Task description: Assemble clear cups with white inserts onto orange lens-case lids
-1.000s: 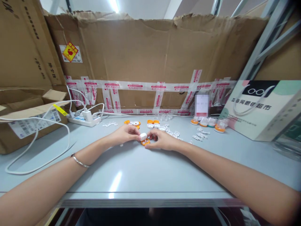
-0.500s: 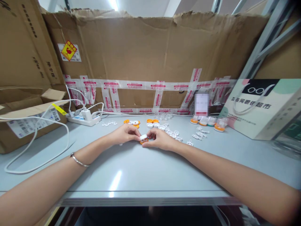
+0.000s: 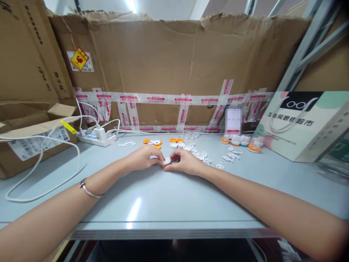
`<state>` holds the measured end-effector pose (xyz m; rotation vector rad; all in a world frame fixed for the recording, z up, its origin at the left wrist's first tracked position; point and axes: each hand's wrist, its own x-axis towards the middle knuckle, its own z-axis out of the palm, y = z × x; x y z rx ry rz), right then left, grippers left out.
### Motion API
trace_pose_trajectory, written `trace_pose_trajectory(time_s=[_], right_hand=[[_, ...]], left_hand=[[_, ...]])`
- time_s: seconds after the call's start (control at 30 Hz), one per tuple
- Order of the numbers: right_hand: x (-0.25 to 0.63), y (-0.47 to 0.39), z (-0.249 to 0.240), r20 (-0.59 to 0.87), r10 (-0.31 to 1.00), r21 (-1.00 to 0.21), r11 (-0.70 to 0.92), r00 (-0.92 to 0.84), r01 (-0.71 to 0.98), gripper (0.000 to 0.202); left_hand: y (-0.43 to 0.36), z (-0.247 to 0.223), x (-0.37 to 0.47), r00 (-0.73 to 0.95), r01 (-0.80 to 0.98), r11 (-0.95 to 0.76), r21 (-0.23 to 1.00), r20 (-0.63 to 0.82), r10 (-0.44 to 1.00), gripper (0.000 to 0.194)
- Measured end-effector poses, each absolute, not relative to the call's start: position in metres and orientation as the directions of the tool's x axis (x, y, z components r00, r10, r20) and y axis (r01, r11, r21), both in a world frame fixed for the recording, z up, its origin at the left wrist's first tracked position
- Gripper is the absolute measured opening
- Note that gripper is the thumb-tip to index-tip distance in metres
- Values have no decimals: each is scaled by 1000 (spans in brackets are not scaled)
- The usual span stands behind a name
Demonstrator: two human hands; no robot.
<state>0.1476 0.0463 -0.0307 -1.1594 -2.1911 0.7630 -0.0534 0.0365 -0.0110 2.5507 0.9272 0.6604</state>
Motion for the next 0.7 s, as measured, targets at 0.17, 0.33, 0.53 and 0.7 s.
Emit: trace_pose_trajectory(time_s=[0.17,0.33,0.53,0.7], right_hand=[[147,45,-30,189,858,-681,465,-478,566,40],[148,45,-28,176,849,-694,467,-499,549,43],[155,51,-21,65,779,-719,470,-623,512,44],[157,52,-17,28,764,-717,465,-644,520,40]], left_hand=[[33,-9,-51,740,524,-804,280,318,593,19],[30,-6,-48,766,547,-823,155,305,566,24],[26,-4,-47,801,539,-841,46,279,529,29],[26,-5,-46,806,542,-840,28,267,529,29]])
